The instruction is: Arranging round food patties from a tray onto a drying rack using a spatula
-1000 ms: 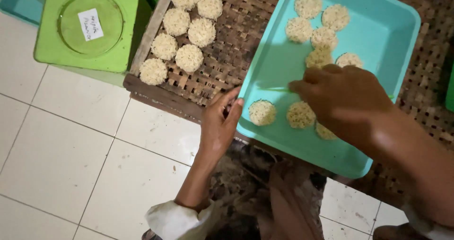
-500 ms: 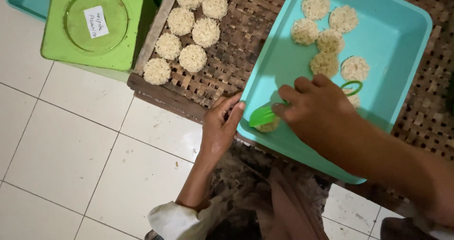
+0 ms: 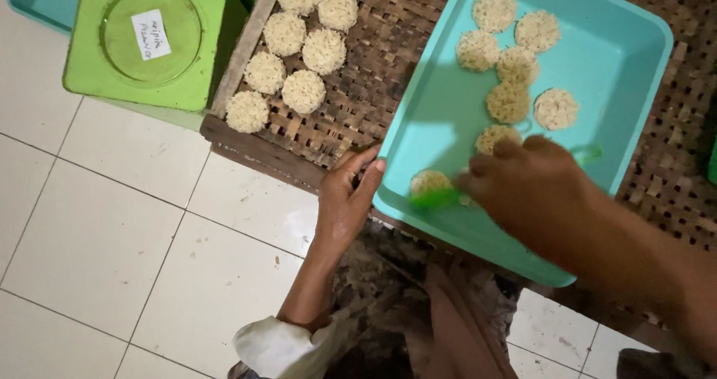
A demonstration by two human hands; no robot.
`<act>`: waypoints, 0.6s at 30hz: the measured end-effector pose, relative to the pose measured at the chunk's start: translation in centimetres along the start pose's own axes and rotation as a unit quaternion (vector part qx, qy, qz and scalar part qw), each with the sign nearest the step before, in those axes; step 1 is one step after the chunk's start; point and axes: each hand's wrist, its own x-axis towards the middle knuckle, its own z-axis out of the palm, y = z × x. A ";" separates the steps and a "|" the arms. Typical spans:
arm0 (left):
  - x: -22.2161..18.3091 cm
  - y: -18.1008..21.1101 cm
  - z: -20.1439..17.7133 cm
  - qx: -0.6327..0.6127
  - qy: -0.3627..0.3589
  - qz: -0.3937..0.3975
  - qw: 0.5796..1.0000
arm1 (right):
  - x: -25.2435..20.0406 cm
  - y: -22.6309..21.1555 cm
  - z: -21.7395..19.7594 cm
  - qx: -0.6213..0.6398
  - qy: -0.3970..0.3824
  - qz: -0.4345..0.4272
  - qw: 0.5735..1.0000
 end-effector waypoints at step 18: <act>-0.1 0.1 -0.1 -0.002 -0.004 0.005 1.000 | 0.5 0.8 -1.0 -0.008 -0.108 0.074 0.991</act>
